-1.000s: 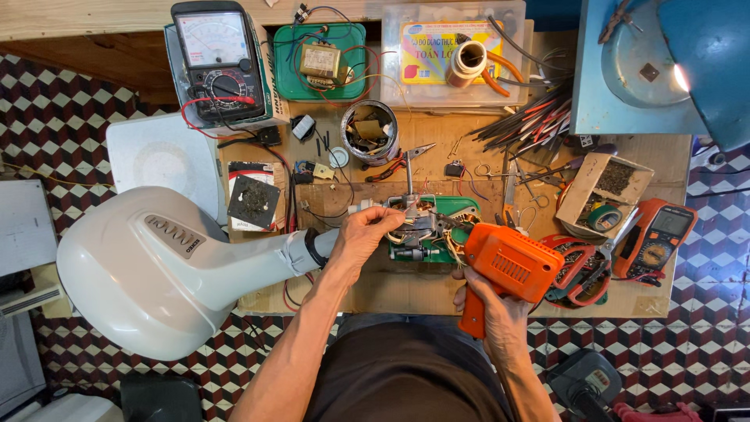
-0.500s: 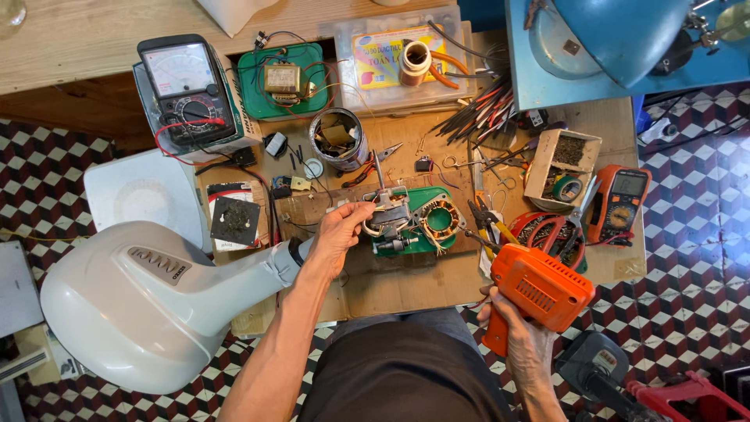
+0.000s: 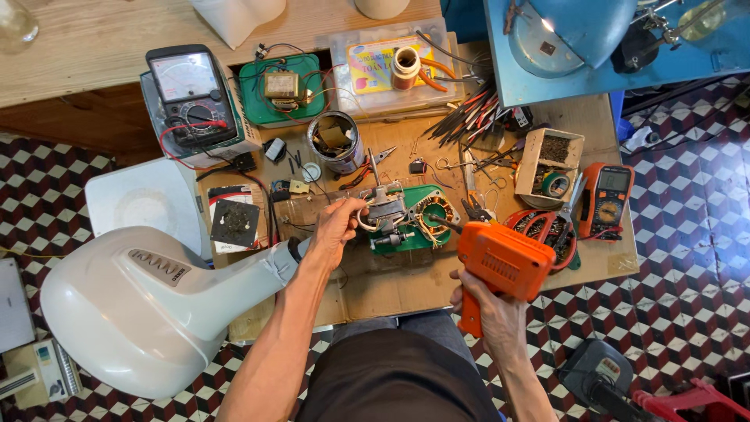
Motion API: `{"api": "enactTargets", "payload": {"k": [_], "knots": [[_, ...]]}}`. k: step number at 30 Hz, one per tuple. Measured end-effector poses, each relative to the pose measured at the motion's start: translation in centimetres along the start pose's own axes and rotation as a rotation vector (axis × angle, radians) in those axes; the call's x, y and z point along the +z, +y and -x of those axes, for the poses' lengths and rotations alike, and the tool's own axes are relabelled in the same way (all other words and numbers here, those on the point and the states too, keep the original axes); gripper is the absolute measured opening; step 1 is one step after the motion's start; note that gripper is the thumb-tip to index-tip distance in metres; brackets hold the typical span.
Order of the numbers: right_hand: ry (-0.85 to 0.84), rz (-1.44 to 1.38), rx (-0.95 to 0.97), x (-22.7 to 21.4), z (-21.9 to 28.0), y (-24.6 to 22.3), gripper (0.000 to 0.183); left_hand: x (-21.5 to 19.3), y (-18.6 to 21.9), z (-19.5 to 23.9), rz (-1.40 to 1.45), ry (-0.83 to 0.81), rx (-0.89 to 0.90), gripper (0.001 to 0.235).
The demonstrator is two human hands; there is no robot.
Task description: The person plugs a heat gun into a power strip, then uses it to apply heat to a small motor assembly clamped on a workbench. They repeatedly adjust wires and components on the motor with their hands while heating, then set the heat gun down and continue manipulating the motor parts.
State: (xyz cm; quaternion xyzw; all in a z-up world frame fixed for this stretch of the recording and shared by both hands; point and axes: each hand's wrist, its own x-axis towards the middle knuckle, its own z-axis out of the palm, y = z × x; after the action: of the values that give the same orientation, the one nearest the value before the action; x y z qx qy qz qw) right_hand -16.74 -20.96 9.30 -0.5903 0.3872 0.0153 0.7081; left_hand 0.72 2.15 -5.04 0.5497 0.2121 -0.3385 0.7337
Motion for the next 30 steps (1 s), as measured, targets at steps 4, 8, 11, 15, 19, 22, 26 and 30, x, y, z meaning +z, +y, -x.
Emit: {"api": "enactTargets", "payload": {"k": [4,8,11,15,19,22,26,30], "knots": [[-0.077,-0.022,-0.081,3.4,-2.8,0.0,0.025,0.2,0.0,0.1,0.052,0.042,-0.025,0.02],[-0.128,-0.001,-0.061,5.0,-4.0,-0.1,0.027,0.7,0.0,0.0,0.056,0.062,-0.022,0.019],[-0.121,0.032,-0.029,5.3,-4.4,0.1,0.03,0.8,-0.3,-0.1,0.076,0.062,-0.026,0.019],[-0.133,0.064,-0.022,5.5,-4.9,0.3,0.033,1.0,-0.4,0.1,0.082,0.061,-0.027,0.019],[-0.124,0.037,-0.028,5.7,-5.1,0.5,0.033,1.1,-0.6,0.2,0.081,0.064,-0.019,0.019],[-0.11,0.056,-0.022,5.7,-5.1,0.4,0.033,1.0,-0.6,0.0,0.08,0.068,-0.027,0.018],[-0.109,0.077,-0.01,5.6,-5.0,0.3,0.033,0.7,-0.8,-0.2,0.082,0.044,-0.036,0.019],[-0.095,0.032,0.001,5.6,-5.0,0.4,0.034,0.6,-1.0,-0.2,0.089,0.032,-0.022,0.019]]}}
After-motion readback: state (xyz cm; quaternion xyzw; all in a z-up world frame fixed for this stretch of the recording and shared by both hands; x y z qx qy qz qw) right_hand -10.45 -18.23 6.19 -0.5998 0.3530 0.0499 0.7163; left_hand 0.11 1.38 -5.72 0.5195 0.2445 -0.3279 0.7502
